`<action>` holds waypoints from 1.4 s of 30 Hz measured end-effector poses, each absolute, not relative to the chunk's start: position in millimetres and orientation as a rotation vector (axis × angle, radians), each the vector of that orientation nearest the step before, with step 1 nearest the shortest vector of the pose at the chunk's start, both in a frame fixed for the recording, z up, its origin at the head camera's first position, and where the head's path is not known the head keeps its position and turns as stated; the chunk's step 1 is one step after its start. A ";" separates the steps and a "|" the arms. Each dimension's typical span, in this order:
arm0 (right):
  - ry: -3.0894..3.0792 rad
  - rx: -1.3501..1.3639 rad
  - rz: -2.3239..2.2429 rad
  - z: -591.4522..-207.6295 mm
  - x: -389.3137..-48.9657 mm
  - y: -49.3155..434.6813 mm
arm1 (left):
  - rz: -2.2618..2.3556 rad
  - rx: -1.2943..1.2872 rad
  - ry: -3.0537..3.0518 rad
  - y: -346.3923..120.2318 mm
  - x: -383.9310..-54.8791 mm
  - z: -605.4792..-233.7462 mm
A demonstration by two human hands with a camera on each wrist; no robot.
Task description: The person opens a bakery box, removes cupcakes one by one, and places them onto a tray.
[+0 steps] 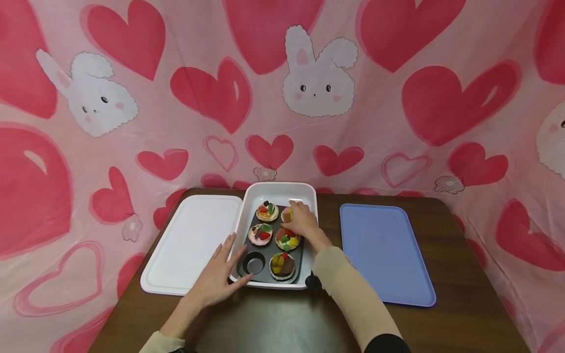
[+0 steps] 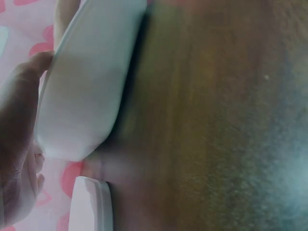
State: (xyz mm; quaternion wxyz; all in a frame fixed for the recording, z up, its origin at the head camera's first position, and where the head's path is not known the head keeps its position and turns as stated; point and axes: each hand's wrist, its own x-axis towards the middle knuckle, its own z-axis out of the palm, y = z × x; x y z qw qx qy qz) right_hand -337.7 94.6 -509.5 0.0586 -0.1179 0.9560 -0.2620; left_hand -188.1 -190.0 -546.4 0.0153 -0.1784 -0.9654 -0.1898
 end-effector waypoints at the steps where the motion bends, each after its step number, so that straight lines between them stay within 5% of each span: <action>1: 2.898 -0.339 -0.798 -509.2 -337.6 94.5 | -0.577 -0.560 -2.995 -189.8 -188.0 -547.0; 21: 2.978 -0.063 -0.669 -515.3 -338.8 81.3 | -0.475 -0.582 -2.947 -188.3 -188.4 -550.2; 42: 3.117 -0.285 -0.400 -511.6 -336.0 75.9 | -0.424 -0.569 -2.979 -188.5 -187.1 -550.6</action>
